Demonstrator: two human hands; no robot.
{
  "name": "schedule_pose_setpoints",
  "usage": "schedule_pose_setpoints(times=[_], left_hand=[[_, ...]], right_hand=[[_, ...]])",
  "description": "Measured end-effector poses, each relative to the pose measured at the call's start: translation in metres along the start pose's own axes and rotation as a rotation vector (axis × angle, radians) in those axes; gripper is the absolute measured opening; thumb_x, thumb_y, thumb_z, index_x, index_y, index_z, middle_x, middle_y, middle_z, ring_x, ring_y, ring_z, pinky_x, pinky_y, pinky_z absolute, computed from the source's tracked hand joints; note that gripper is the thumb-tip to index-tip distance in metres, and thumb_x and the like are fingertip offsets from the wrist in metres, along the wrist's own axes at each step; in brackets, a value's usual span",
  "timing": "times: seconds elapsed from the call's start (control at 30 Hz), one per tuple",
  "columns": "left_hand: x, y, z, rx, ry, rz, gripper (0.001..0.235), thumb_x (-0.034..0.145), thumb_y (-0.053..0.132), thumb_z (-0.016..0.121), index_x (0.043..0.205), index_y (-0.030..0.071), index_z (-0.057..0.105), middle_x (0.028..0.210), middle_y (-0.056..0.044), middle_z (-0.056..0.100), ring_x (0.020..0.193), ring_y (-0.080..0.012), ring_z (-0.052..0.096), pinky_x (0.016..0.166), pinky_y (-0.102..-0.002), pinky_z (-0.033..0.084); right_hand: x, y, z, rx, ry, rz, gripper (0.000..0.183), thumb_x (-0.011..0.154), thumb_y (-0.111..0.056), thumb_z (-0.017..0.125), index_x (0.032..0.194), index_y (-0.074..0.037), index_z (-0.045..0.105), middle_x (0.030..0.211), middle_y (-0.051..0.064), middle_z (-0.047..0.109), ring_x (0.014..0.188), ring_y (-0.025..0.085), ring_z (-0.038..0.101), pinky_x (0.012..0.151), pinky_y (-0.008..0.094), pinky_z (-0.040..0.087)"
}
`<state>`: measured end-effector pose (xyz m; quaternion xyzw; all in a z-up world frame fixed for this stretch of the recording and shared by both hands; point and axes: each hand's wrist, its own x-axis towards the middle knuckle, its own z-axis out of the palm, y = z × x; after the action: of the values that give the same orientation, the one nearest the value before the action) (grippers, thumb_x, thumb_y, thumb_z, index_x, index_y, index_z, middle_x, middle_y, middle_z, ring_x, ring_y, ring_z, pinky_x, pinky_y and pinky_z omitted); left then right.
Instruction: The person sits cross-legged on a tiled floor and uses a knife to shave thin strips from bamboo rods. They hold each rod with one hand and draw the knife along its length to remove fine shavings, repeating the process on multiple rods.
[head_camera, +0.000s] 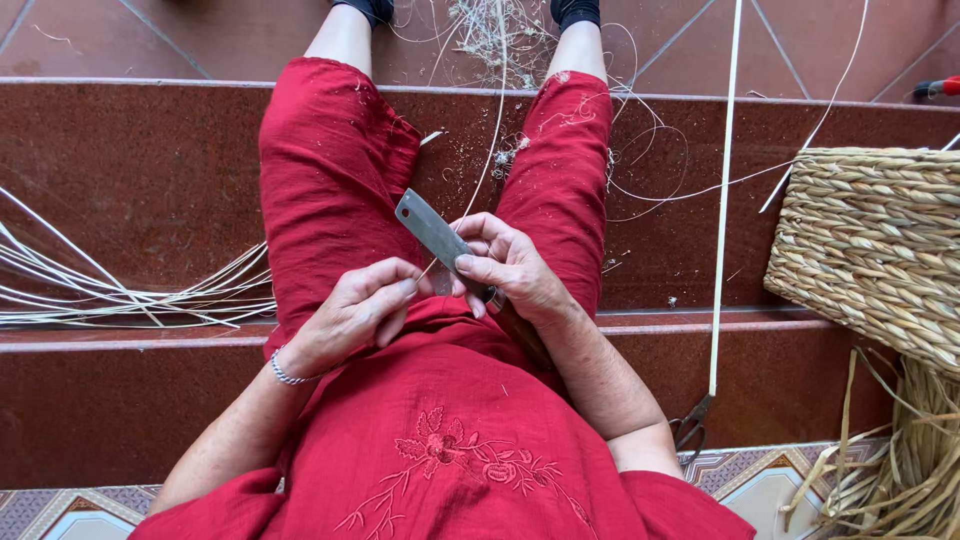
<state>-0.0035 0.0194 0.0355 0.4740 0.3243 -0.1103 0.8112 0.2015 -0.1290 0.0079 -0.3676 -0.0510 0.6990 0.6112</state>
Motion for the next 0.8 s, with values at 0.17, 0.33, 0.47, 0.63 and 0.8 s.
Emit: schedule_pose_setpoints(times=[0.17,0.33,0.47,0.63,0.8], left_hand=[[-0.036,-0.006,-0.024,-0.074,0.01,-0.059,0.024,0.105,0.021,0.052,0.109,0.002,0.066,0.059,0.005,0.052,0.047,-0.0036,0.044,0.044,-0.021,0.033],[-0.067,-0.027,-0.047,0.002,0.074,-0.052,0.024,0.104,0.019,0.054,0.11,0.001,0.068,0.062,0.003,0.057,0.05,-0.0044,0.05,0.047,-0.02,0.038],[-0.069,-0.033,-0.058,0.114,0.163,0.005,0.026,0.101,0.018,0.054,0.118,0.003,0.067,0.07,0.003,0.065,0.059,-0.0031,0.055,0.051,-0.021,0.045],[-0.039,-0.04,-0.041,-0.074,0.235,0.113,0.026,0.101,0.014,0.058,0.125,0.004,0.063,0.079,0.007,0.064,0.065,-0.0026,0.055,0.056,-0.021,0.048],[-0.029,-0.045,-0.039,0.144,0.344,0.313,0.023,0.104,0.012,0.058,0.122,0.001,0.068,0.075,0.006,0.059,0.065,-0.0008,0.05,0.056,-0.02,0.043]], right_hand=[[0.023,-0.006,0.013,-0.004,-0.024,-0.015,0.033,0.103,-0.007,0.065,0.131,0.002,0.051,0.087,0.014,0.068,0.064,0.014,0.065,0.051,0.023,0.053],[0.04,-0.004,0.025,-0.082,-0.004,-0.002,0.032,0.102,-0.007,0.064,0.13,-0.001,0.051,0.085,0.013,0.068,0.058,0.015,0.063,0.05,0.022,0.05],[0.048,0.014,0.039,-0.156,-0.028,0.005,0.032,0.102,-0.008,0.063,0.13,-0.001,0.05,0.088,0.012,0.069,0.061,0.013,0.064,0.053,0.023,0.055],[0.05,0.038,0.052,-0.199,-0.073,0.065,0.036,0.104,-0.009,0.064,0.135,0.002,0.05,0.097,0.011,0.068,0.08,0.013,0.068,0.054,0.023,0.057],[0.049,0.032,0.052,-0.199,-0.072,0.095,0.039,0.102,-0.008,0.064,0.137,0.002,0.049,0.099,0.011,0.067,0.082,0.013,0.069,0.053,0.023,0.058]])
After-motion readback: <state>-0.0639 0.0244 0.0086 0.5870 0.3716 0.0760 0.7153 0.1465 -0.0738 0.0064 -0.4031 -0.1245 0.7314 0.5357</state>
